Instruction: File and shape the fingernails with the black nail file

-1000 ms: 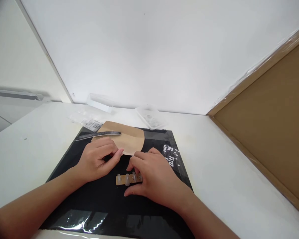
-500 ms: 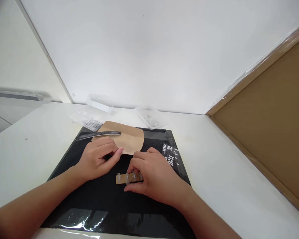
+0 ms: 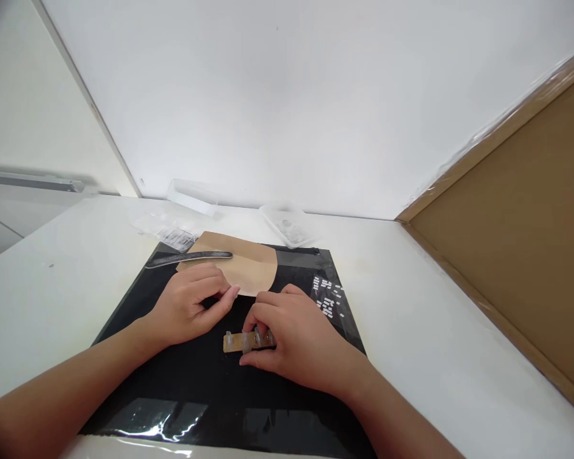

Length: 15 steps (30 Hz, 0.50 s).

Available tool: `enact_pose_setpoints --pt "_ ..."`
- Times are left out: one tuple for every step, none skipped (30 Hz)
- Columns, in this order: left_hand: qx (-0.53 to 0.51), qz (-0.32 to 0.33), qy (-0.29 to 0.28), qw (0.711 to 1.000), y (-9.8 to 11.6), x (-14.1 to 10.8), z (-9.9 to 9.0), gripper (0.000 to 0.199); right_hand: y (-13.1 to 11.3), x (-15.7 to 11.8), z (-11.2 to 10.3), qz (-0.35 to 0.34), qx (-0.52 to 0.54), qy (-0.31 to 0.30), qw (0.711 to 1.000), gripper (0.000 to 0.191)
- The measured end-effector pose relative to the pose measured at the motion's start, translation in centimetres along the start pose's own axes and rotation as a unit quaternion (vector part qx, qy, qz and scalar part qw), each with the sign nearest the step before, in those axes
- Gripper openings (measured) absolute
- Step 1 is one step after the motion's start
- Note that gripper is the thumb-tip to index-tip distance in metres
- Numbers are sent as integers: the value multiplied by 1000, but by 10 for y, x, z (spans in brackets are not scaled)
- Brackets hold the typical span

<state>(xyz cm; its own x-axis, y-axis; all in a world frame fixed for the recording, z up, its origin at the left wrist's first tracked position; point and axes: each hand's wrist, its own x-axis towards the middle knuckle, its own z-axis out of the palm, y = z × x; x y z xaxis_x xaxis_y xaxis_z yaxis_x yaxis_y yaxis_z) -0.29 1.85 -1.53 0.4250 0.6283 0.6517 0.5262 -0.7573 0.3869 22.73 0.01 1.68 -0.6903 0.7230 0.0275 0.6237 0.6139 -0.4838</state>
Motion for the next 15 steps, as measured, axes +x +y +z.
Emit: enact_pose_setpoints --pt "1 1 -4 1000 0 0 0 30 0 0 0 -2 1 2 1000 31" --pt "2 0 -6 1000 0 0 0 30 0 0 -1 -3 3 4 1000 31" --pt "3 0 -6 1000 -1 0 1 31 0 0 -1 -4 3 8 1000 31" --pt "3 -1 -6 1000 -1 0 1 31 1 -1 -1 -4 4 12 1000 31" --pt "4 -2 -5 1000 -1 0 1 31 1 -1 0 -4 5 15 1000 32" --pt "4 -3 -5 1000 -1 0 1 30 1 -1 0 -4 5 18 1000 32" --pt "4 -4 -6 1000 -1 0 1 30 2 -1 1 -3 6 20 1000 32" --pt "3 -4 -6 1000 -1 0 0 30 2 -1 1 -1 7 21 1000 32" --pt "3 -4 -7 1000 -1 0 0 30 2 -1 2 1 7 23 1000 33" --pt "3 -4 -7 1000 -1 0 0 30 3 0 3 4 5 24 1000 33" --pt "4 -5 -8 1000 -1 0 0 30 3 0 3 7 4 24 1000 34" --pt "5 -4 -9 1000 -1 -1 0 30 3 0 4 8 2 24 1000 34" --pt "7 -4 -10 1000 -1 -1 0 30 3 1 4 9 1 23 1000 34" --pt "9 -4 -11 1000 -1 -1 0 30 2 1 5 9 1 23 1000 33" --pt "11 -3 -11 1000 0 -1 0 31 2 1 5 8 1 24 1000 33"
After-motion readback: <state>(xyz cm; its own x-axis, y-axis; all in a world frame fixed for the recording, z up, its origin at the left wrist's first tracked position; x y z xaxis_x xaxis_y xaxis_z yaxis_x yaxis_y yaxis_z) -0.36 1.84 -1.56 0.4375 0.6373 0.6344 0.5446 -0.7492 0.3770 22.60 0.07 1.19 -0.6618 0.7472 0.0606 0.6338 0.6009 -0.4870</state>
